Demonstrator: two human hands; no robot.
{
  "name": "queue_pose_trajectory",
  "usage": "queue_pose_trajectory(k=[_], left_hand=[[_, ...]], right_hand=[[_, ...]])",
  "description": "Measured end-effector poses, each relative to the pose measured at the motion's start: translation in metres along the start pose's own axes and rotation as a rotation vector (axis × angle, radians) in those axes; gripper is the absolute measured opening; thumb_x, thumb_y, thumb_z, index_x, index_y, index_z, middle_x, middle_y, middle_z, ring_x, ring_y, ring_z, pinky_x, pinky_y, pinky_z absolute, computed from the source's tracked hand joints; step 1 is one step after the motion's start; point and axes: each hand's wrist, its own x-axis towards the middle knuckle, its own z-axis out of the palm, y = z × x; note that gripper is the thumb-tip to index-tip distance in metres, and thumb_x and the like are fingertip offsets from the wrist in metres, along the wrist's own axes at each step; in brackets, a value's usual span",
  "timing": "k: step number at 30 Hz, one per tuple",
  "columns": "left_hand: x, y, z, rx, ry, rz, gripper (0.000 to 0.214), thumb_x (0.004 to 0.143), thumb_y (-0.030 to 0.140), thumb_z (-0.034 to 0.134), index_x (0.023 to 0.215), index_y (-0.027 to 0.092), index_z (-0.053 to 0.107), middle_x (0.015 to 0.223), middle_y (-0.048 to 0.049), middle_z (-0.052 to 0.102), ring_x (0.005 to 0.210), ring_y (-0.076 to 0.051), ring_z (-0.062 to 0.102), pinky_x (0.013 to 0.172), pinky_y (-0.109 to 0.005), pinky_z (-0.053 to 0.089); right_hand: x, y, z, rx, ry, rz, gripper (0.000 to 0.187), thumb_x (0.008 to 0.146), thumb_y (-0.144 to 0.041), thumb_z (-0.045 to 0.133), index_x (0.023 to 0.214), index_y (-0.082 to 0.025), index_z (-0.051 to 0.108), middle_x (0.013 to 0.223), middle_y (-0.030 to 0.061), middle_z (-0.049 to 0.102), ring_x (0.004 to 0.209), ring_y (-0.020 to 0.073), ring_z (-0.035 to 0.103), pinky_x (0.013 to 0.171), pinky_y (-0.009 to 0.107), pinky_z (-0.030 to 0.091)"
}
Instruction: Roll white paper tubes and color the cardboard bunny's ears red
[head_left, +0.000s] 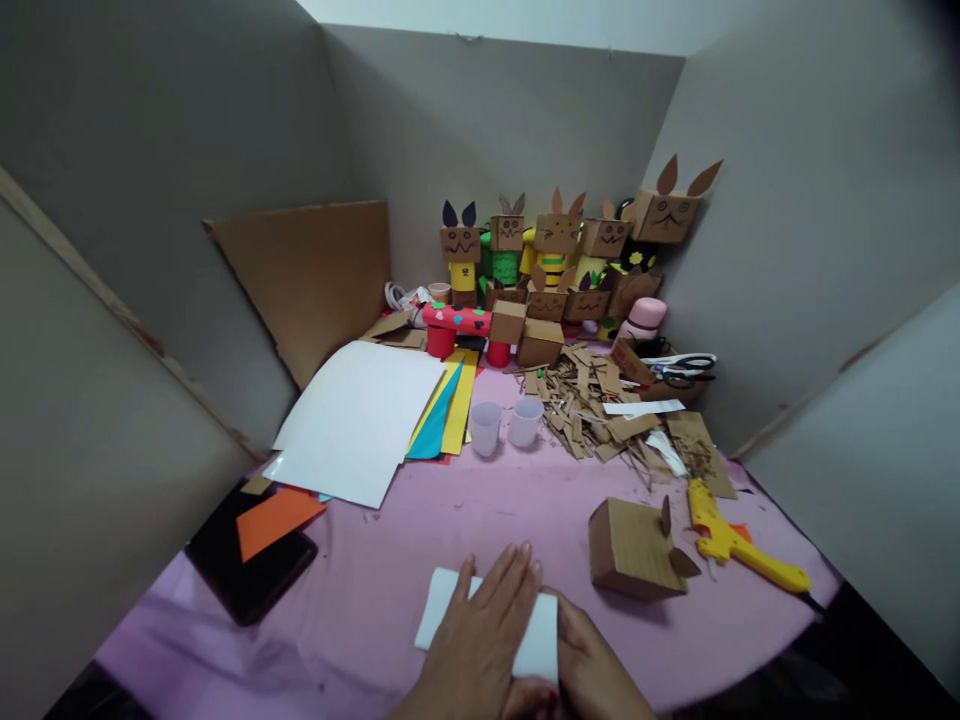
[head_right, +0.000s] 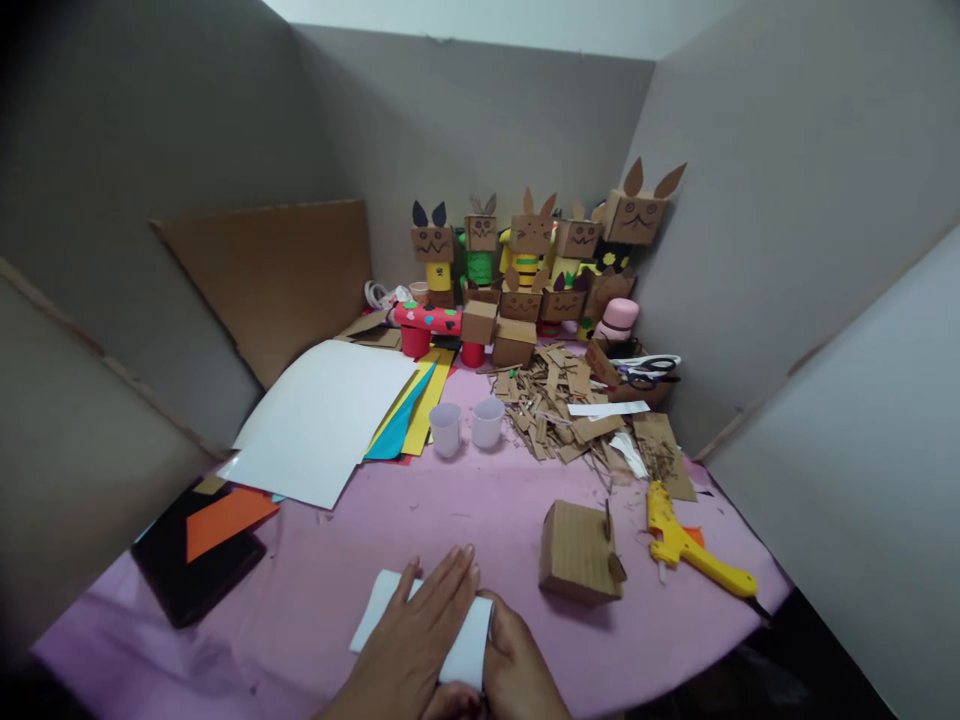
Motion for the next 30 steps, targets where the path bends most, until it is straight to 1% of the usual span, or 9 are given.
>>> queue_pose_trajectory(k=[2,5,9,11,14,18,22,26,30], left_hand=[[0.002,0.002,0.001,0.005,-0.004,0.032,0.092,0.086,0.068,0.03,0.15,0.008,-0.001,0.144,-0.0208,0.047,0.133,-0.033,0.04,0.108,-0.053,0.023],[0.005,0.005,0.001,-0.024,-0.087,0.107,0.088,0.086,0.067,0.034,0.149,0.009,0.011,0.145,-0.0169,0.047,0.134,-0.03,0.04,0.109,-0.052,0.025],[0.009,0.009,-0.001,-0.075,-0.197,0.062,0.084,0.086,0.066,0.038,0.148,0.012,0.02,0.148,-0.0146,0.044,0.137,-0.03,0.037,0.109,-0.056,0.027],[0.008,0.009,-0.001,-0.122,-0.214,0.053,0.084,0.086,0.065,0.041,0.149,0.014,0.018,0.148,-0.0148,0.043,0.138,-0.03,0.036,0.11,-0.058,0.026],[-0.002,0.001,-0.003,-0.236,-0.068,-0.026,0.076,0.092,0.059,0.034,0.151,0.017,0.011,0.151,-0.0167,0.037,0.14,-0.031,0.031,0.111,-0.062,0.02],[-0.02,-0.024,-0.02,-0.603,0.25,-0.666,0.05,0.099,0.037,0.024,0.145,0.02,0.033,0.153,-0.0142,0.037,0.139,-0.028,0.034,0.113,-0.054,0.025],[-0.026,-0.039,-0.044,-1.241,0.26,-1.186,0.06,0.085,0.052,0.052,0.13,0.012,0.054,0.132,-0.0167,0.061,0.12,-0.03,0.057,0.102,-0.042,0.043],[-0.018,-0.03,-0.051,-1.637,0.005,-1.134,0.049,0.067,0.034,0.076,0.112,0.017,0.068,0.095,-0.0079,0.078,0.089,-0.027,0.07,0.08,-0.035,0.052],[-0.012,-0.023,-0.045,-1.633,-0.102,-1.078,0.028,0.062,0.022,0.073,0.089,0.015,0.075,0.072,-0.0034,0.076,0.067,-0.021,0.067,0.065,-0.028,0.051]], right_hand=[[0.0,0.0,-0.004,-0.047,0.02,-0.033,0.037,0.073,-0.033,0.069,0.106,-0.016,0.065,0.101,0.0083,0.074,0.087,0.0226,0.068,0.069,0.029,0.053],[0.0,0.003,-0.013,-0.161,0.086,-0.07,0.043,0.075,-0.038,0.066,0.111,-0.015,0.065,0.122,0.0133,0.067,0.118,0.0289,0.056,0.1,0.04,0.043],[0.001,0.004,-0.02,-0.288,0.07,-0.032,0.043,0.075,-0.039,0.066,0.111,-0.015,0.066,0.126,0.0145,0.064,0.129,0.0299,0.046,0.109,0.042,0.033],[0.001,0.003,-0.019,-0.261,0.054,-0.04,0.039,0.076,-0.037,0.065,0.109,-0.015,0.065,0.121,0.014,0.067,0.121,0.0278,0.055,0.102,0.038,0.041],[0.0,0.004,-0.015,-0.091,-0.038,0.018,0.03,0.079,-0.038,0.064,0.101,-0.018,0.06,0.085,0.007,0.076,0.068,0.0169,0.07,0.059,0.025,0.053],[0.003,0.009,-0.016,0.091,-0.101,0.115,0.035,0.075,-0.043,0.065,0.095,-0.017,0.053,0.051,-0.0008,0.068,0.03,0.0063,0.051,0.031,0.012,0.03],[0.006,0.013,-0.021,0.136,-0.048,0.122,0.037,0.07,-0.041,0.068,0.093,-0.016,0.053,0.048,0.0015,0.068,0.027,0.0073,0.051,0.028,0.012,0.031],[0.005,0.009,-0.021,0.099,-0.046,0.106,0.028,0.067,-0.037,0.068,0.083,-0.017,0.055,0.04,-0.0038,0.061,0.025,0.0068,0.048,0.027,0.012,0.032],[-0.001,-0.001,-0.023,0.01,0.025,0.123,0.015,0.062,-0.024,0.064,0.072,-0.02,0.053,0.04,-0.0115,0.05,0.029,0.0052,0.047,0.03,0.013,0.036]])
